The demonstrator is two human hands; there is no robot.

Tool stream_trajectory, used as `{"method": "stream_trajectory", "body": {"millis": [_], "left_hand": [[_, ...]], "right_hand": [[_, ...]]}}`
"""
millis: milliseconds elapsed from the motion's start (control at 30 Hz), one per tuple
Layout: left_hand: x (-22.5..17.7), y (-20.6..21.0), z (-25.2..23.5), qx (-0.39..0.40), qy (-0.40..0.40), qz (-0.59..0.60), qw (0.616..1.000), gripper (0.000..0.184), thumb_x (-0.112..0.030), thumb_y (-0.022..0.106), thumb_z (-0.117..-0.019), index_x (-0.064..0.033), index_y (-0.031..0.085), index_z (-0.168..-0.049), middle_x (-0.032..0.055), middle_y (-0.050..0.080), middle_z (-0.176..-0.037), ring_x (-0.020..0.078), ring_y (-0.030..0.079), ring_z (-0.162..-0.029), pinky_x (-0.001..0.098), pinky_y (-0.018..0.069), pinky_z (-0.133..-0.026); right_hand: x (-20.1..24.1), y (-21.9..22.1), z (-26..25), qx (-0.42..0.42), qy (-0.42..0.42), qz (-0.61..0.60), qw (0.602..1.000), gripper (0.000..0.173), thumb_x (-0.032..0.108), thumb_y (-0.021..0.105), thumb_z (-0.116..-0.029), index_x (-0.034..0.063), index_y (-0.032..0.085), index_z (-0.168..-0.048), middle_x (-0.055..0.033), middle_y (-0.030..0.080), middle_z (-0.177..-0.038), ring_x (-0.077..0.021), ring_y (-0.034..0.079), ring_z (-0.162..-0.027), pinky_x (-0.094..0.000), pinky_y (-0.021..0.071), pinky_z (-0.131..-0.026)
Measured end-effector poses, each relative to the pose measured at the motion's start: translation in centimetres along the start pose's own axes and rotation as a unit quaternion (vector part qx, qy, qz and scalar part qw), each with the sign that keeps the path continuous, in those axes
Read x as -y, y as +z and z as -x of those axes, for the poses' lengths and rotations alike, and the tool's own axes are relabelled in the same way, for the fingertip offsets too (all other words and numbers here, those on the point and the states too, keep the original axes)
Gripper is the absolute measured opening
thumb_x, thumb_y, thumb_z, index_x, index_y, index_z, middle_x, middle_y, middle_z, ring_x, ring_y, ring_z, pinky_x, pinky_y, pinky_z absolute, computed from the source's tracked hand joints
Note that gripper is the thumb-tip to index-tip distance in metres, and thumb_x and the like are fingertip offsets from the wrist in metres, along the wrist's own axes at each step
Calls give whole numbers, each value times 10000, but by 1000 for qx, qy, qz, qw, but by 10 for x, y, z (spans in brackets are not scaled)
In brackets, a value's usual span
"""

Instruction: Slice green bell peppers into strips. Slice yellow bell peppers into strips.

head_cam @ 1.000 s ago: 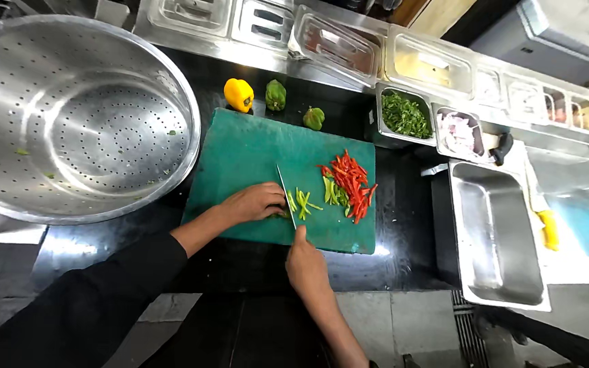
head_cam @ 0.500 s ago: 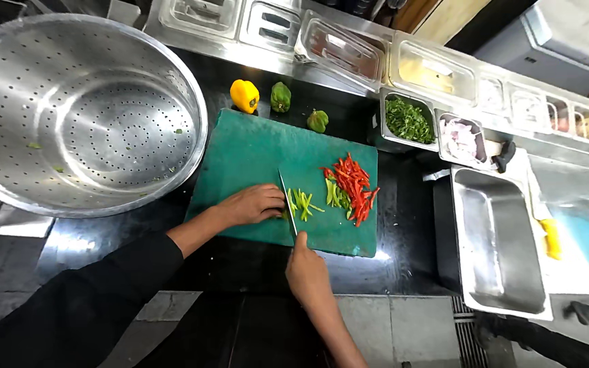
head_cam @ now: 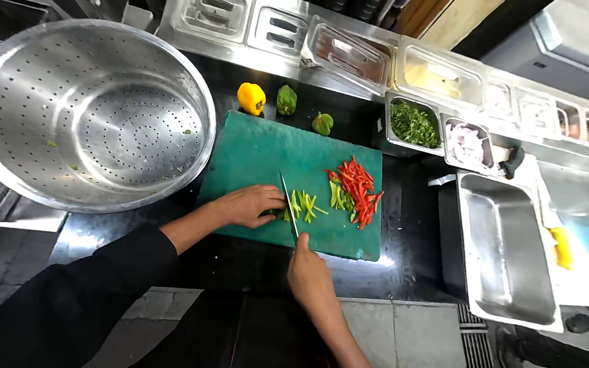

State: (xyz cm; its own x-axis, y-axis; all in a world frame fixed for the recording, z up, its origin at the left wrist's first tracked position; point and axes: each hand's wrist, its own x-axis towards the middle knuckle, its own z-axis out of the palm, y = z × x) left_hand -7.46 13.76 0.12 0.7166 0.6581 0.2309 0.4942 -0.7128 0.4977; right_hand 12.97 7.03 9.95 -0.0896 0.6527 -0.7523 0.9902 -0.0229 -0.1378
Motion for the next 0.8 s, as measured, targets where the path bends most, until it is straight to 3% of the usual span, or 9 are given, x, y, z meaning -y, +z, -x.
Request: {"method": "stream_trajectory", "body": {"millis": [400,500,800], "left_hand": [[1,5,5,-33,-7,23,999,215,-183,723,-916,-27,747,-1062,134,704,-1168,278,639,-1186,370,484,-1076],[4,6,7,-56,1,19,998,198,-187,722,-910,-27,745,-1025,126,710,-1123,275,645,-1144,371,492,-1052],[8,7,11,-68,1,38,997,168,-188,718,-916,-33,745,-973,116,711,-1093,263,645,-1140,369,485,-1060]], "right_hand": [[2,1,-2,-6,-17,-7,1000,392,173,415,-1083,107,362,-1465,-179,692,-1086,-357,702,-1058,-510,559,-874],[1,0,6,13,-21,-14,1000,384,194,396,-1096,102,371,-1468,-180,689,-1140,-350,691,-1100,-505,550,-908],[3,10,-6,-9,-18,-21,1000,381,162,422,-1084,112,366,-1457,-183,691,-1066,-360,709,-1023,-512,565,-854]]}}
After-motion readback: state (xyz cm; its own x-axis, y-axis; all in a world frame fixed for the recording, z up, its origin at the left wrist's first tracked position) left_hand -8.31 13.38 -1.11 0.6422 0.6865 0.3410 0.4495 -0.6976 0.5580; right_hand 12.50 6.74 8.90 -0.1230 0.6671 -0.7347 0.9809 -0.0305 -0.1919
